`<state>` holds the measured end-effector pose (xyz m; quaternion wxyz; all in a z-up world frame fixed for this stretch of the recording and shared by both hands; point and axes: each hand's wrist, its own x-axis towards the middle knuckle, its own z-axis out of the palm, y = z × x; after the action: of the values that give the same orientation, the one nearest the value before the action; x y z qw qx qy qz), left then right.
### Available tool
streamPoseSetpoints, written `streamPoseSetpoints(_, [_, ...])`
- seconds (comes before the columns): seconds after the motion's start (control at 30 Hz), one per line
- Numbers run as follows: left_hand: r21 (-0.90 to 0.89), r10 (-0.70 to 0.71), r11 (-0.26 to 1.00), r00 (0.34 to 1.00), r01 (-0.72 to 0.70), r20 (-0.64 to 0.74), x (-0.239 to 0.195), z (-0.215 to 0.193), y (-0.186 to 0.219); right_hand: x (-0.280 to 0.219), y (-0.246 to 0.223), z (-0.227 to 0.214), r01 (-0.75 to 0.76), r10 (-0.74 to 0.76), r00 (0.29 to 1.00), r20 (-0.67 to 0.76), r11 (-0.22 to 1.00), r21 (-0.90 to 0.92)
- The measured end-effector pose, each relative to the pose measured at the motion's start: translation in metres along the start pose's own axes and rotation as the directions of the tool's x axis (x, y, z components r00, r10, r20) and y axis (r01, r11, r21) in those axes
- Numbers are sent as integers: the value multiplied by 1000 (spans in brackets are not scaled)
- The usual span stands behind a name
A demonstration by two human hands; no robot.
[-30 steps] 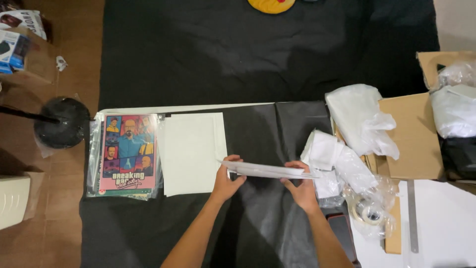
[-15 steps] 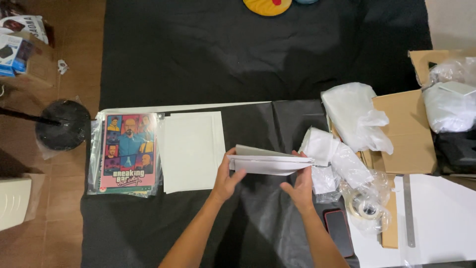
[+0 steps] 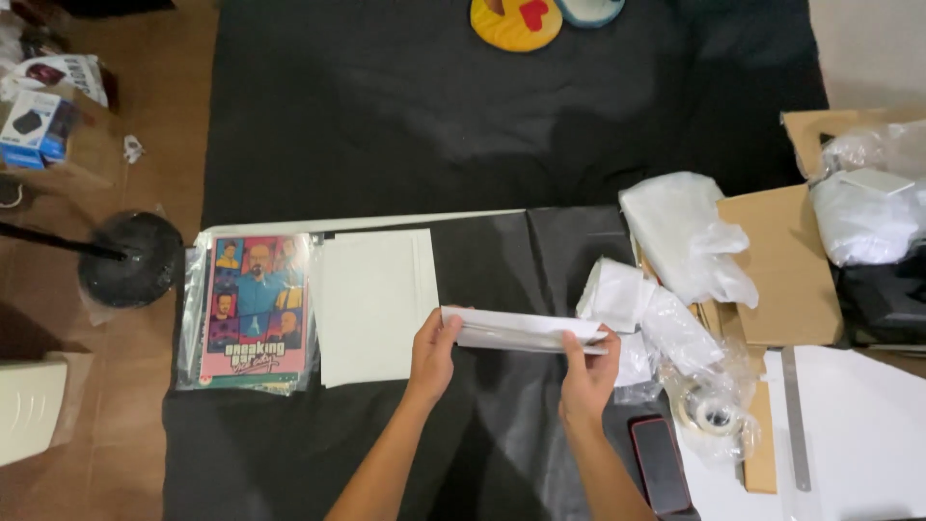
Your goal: Preparing ceramic mugs with designs and using a mug heat press to transfer the artwork.
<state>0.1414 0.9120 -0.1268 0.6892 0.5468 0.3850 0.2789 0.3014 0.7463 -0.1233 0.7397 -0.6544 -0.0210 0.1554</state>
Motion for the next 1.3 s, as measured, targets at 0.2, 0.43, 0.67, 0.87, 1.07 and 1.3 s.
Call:
streamPoseSetpoints(0.2, [-174,-15,984,995,33,103,14,-10,14,-11,-6,-11,53,-51,996,70,998,-20])
streamPoseSetpoints(0.43, [-60,-29,997,990,38,136,5,-5,-7,-17,1,-8,84,-82,996,26,991,-103])
streamPoseSetpoints(0.67, [-294,288,915,958,-276,-2,-7,-1,-21,6,3,29,245,-217,932,-291,967,66])
streamPoseSetpoints(0.87, [-196,325,932,942,-304,85,-4,-16,-70,55,24,47,83,-31,927,-374,989,122])
streamPoseSetpoints(1.07, [307,-152,945,983,113,104,-8,-14,-38,79,94,-4,-73,72,997,-12,975,-211])
streamPoseSetpoints(1.3, [423,-93,905,991,42,99,36,-20,-51,66,105,-9,1,219,950,224,712,-702])
